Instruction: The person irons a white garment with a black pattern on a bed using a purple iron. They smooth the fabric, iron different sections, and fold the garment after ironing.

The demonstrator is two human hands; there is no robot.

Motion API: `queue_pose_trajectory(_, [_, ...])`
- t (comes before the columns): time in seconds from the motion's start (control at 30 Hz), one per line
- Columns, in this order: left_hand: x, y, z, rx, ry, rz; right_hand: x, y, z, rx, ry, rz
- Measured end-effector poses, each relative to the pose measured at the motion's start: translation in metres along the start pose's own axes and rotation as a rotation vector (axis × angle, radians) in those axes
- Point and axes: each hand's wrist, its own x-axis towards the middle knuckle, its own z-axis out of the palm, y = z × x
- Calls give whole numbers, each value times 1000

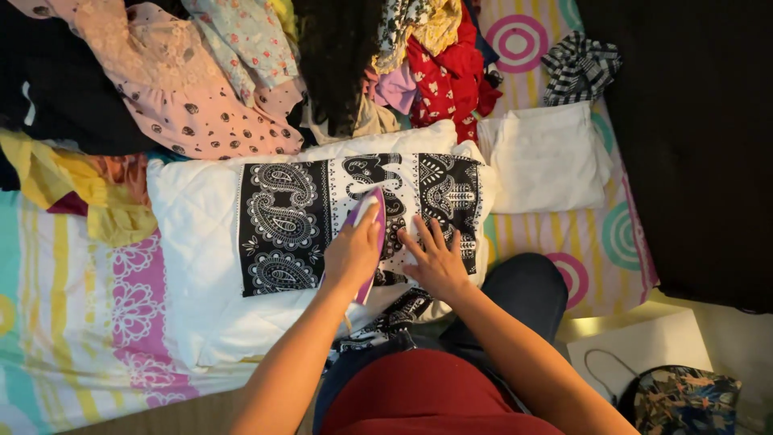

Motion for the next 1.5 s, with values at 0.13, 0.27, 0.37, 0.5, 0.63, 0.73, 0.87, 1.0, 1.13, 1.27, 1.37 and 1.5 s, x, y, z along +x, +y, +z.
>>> queue_pose_trajectory(0.13, [27, 9, -3, 2, 1, -54, 4, -4, -10, -40, -55, 27])
queue_pose_trajectory(0.27, [46, 15, -1, 30, -7, -86, 7, -5, -8, -51, -109, 40])
queue_pose_trajectory(0.37, [56, 12, 3, 49, 9, -84, 11, -4, -6, -60, -129, 44])
queue_pose_trajectory(0.5, [46, 10, -5, 25, 42, -66, 12, -5, -7, -73, -189, 43])
queue_pose_trajectory(0.63, [19, 4, -21, 13, 1, -82, 17, -4, -5, -74, -186, 55])
queue_pose_trajectory(0.73, [10, -7, -28, 41, 61, -103, 21, -7, -2, -75, -200, 48])
queue_pose_trajectory(0.87, [23, -14, -22, 110, -2, -187, 22, -7, 4, -156, -176, 39])
queue_pose_trajectory(1.0, [51, -17, -17, 94, 59, -127, 24, -5, 2, -145, -195, 50])
queue_pose_trajectory(1.13, [54, -20, -31, 82, -28, -200, 24, -7, 2, -143, -214, 40])
queue_pose_trajectory(1.27, [30, -28, -36, 89, 1, -189, 24, -5, 5, -170, -248, 49])
queue_pose_trajectory(1.37, [14, -35, -38, 79, 65, -160, 24, -6, 6, -170, -249, 46])
queue_pose_trajectory(1.5, [18, -40, -41, 104, 37, -203, 26, -7, 5, -163, -270, 51])
